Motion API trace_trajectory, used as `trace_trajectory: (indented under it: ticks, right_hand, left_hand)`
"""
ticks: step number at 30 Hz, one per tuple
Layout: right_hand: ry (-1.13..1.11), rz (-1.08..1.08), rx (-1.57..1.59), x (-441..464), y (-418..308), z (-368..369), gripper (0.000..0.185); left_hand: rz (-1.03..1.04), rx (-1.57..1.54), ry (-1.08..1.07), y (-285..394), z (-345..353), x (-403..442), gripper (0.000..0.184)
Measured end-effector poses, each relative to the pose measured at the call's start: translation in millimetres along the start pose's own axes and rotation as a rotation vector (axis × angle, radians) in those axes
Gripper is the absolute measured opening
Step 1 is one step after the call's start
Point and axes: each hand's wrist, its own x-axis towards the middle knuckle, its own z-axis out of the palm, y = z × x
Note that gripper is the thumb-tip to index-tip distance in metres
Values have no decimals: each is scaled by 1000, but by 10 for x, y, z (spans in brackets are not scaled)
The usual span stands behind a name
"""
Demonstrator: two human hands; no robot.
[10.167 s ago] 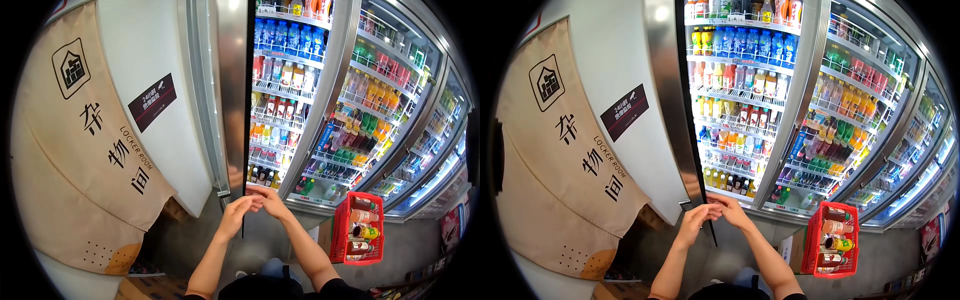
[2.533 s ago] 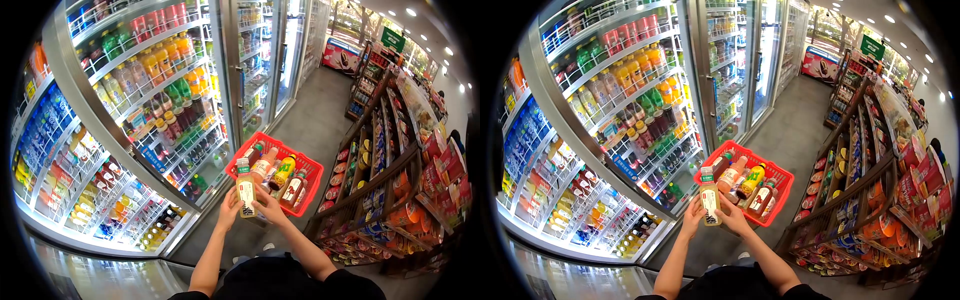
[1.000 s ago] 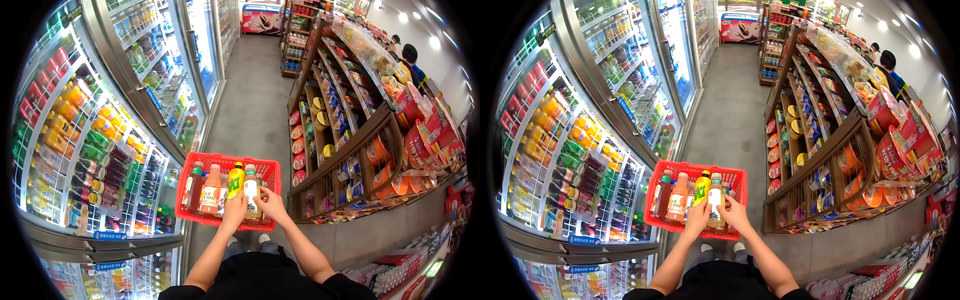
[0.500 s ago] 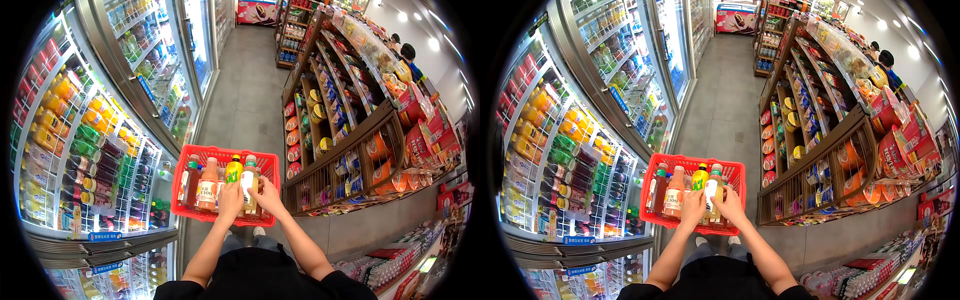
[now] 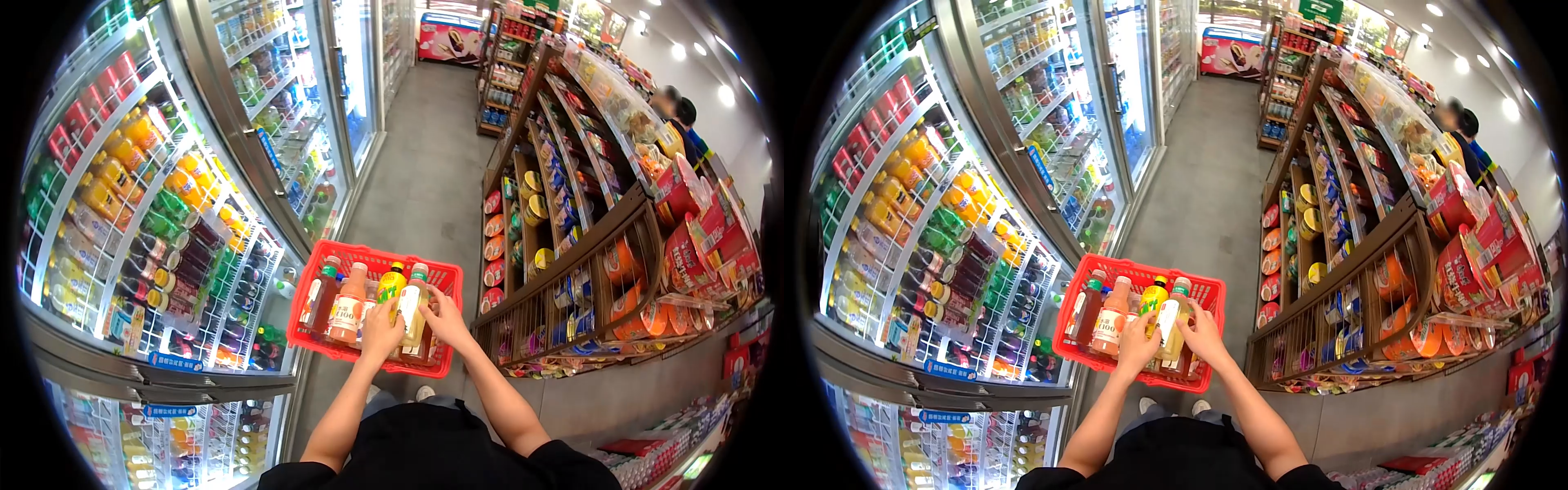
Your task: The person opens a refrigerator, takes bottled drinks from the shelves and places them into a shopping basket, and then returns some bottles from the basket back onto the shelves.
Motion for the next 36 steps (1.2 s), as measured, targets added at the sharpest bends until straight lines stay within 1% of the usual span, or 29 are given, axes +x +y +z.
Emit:
trace_trajectory:
  ticks: [2,3,4,6,7,8,10,12,14,16,19,20,22,23,24,27,28,30,32,34,35,36]
  right_hand:
    - [72,-16,9,-1,-8,-67,62]
    - [96,0,58,10,17,-86,57]
    - [82,-7,60,34,60,-108,57]
    - [130,-98,84,79,159,-146,55]
    - [118,-63,170,87,142,-165,49]
    - [101,-68,169,100,130,-188,49]
    - [83,-28,282,112,125,-236,44]
    - [79,-122,395,128,121,-202,38]
    - [11,-139,518,75,-55,-189,40]
    - [3,-170,532,-33,-279,-110,41]
    - [-123,-232,488,-174,-557,90,37]
    - [-189,-250,449,-241,-809,99,37]
    - [-276,-297,541,-233,-904,380,37]
    - [-351,-261,631,-254,-999,499,36]
    - [-396,-288,646,-270,-1122,633,34]
    - [-555,-302,620,-464,-1586,1018,35]
    - [-609,-347,685,-464,-1568,1291,34]
    - [-704,-287,738,-598,-1728,1688,34]
    - [-805,-296,769,-669,-1855,2093,36]
    - [-903,-294,786,-790,-2057,2432,38]
    - [-955,-307,788,-837,-2181,2570,36]
    - [-983,-317,790,-874,-2261,2735,36]
  left_hand:
    - [-73,-57,-14,33,-24,-62,38]
    - [-83,-51,-2,44,-27,-97,38]
    - [-89,-65,27,67,-30,-132,37]
    - [-107,-76,64,113,-29,-224,36]
    - [-108,-96,117,130,-36,-271,35]
    - [-110,-115,171,140,-37,-317,33]
    - [-142,-106,240,157,-23,-446,31]
    - [-207,-131,339,184,-60,-592,29]
    - [-266,-76,376,188,-125,-803,29]
    - [-358,-146,423,183,-244,-891,28]
    - [-354,-227,564,-13,-427,-979,26]
    - [-367,-256,624,-48,-532,-1017,24]
    - [-362,-246,706,-154,-770,-1122,25]
    - [-400,-316,733,-164,-897,-1185,25]
    - [-431,-386,764,-200,-1038,-1251,26]
    - [-426,-390,895,-402,-1423,-1593,25]
    - [-434,-383,936,-453,-1568,-1741,24]
    - [-454,-390,1017,-563,-1837,-2027,25]
    - [-456,-403,1096,-700,-2168,-2224,26]
    - [-401,-374,1221,-845,-2521,-2422,29]
    - [-394,-318,1242,-892,-2720,-2511,32]
    - [-404,-344,1270,-1012,-2877,-2606,35]
